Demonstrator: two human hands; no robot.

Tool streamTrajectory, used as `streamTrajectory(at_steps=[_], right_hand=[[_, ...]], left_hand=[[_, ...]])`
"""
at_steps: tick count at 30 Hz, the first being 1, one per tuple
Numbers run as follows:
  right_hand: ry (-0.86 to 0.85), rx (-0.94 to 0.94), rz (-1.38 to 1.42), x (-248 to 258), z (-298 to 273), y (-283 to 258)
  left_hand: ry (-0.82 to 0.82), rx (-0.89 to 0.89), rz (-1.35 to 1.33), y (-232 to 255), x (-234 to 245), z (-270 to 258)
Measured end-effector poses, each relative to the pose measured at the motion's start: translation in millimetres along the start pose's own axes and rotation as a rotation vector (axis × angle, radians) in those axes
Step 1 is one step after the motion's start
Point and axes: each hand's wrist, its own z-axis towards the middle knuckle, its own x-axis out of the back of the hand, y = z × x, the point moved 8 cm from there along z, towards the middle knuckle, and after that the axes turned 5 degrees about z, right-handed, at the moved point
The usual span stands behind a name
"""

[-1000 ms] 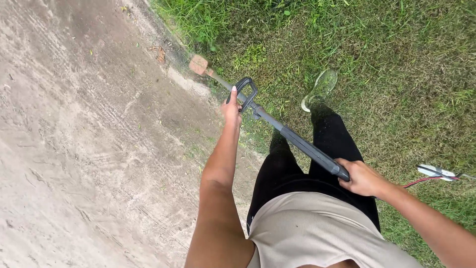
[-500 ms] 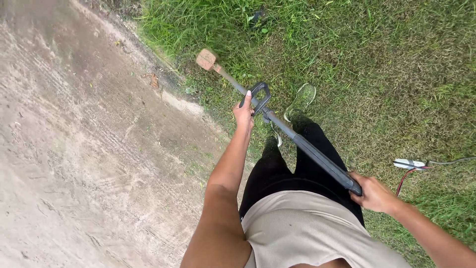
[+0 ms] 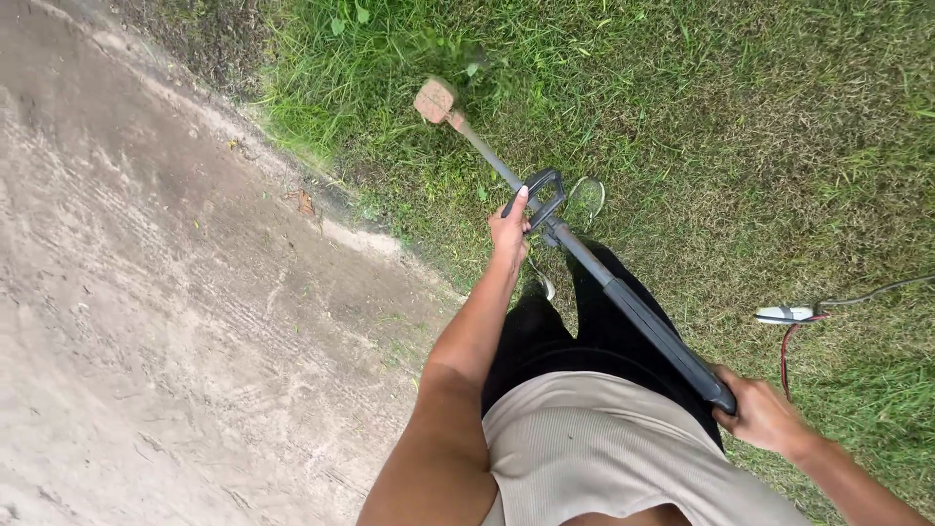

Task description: Trimming grass along a concrete edge and building foundation using an electric string trimmer

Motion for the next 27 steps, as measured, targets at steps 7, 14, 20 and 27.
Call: streamTrajectory(at_steps=[7, 14, 20, 27], right_hand=[[0.103, 0.022, 0.018, 9, -16, 31], [0.152, -0.024, -0.056, 44, -16, 34], [0.054, -0.009, -0.212, 68, 21, 4], [-0.116, 0.057, -0.241, 65, 64, -66]], left_hand=[[-0.098, -0.015, 0.003, 4, -56, -7], [-0.108, -0.05, -0.085, 20, -86, -7], [-0.058, -0.094, -0.258, 41, -43, 16], [0.128, -0.021, -0.296, 49, 73, 19]])
